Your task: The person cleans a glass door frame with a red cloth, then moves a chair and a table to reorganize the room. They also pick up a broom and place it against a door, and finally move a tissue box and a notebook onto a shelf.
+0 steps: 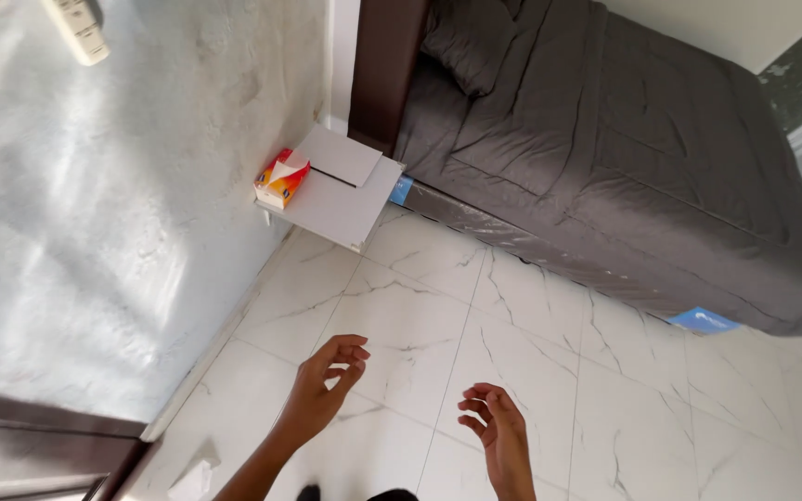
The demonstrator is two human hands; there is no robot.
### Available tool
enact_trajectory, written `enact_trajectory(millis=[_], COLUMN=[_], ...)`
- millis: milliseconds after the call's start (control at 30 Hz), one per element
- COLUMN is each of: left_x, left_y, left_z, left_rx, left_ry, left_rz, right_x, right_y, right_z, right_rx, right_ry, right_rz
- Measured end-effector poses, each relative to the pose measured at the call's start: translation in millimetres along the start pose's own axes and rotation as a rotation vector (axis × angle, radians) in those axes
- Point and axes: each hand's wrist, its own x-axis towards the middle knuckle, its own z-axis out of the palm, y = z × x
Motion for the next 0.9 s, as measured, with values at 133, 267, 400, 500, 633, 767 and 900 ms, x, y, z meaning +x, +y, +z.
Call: enact_trajectory(millis=[133, 267, 400, 500, 633, 767, 900], left_x=[108, 218, 313, 389, 470, 554, 640], left_y=[-15, -97, -96, -120, -185, -244, -315], left_z=[23, 43, 68, 77, 86, 77, 61], left_rx=[-0.058, -0.24, -0.44, -0.555, -0.709, -0.794, -0.821], left_ry=[-0.018, 0.0, 0.153, 0.314, 0.452, 0.602, 0.733], left_rz=[-0.049, -0.207, -0.36, -0.486, -0.51, -0.574, -0.632], right_x=[126, 259, 381, 488, 614, 744, 850], right_y=[-2, 1, -66, -105, -141, -125, -79], right_z=[-30, -54, -43, -30, 6, 45, 75], right_rx=[0.038, 0.083, -0.019, -0.16, -0.288, -0.376, -0.418], right_ry=[0.057, 0.074, -0.032, -0.169, -0.293, -0.382, -0.444], right_rz=[0.005, 0.132, 0.214, 0.241, 0.221, 0.224, 0.296])
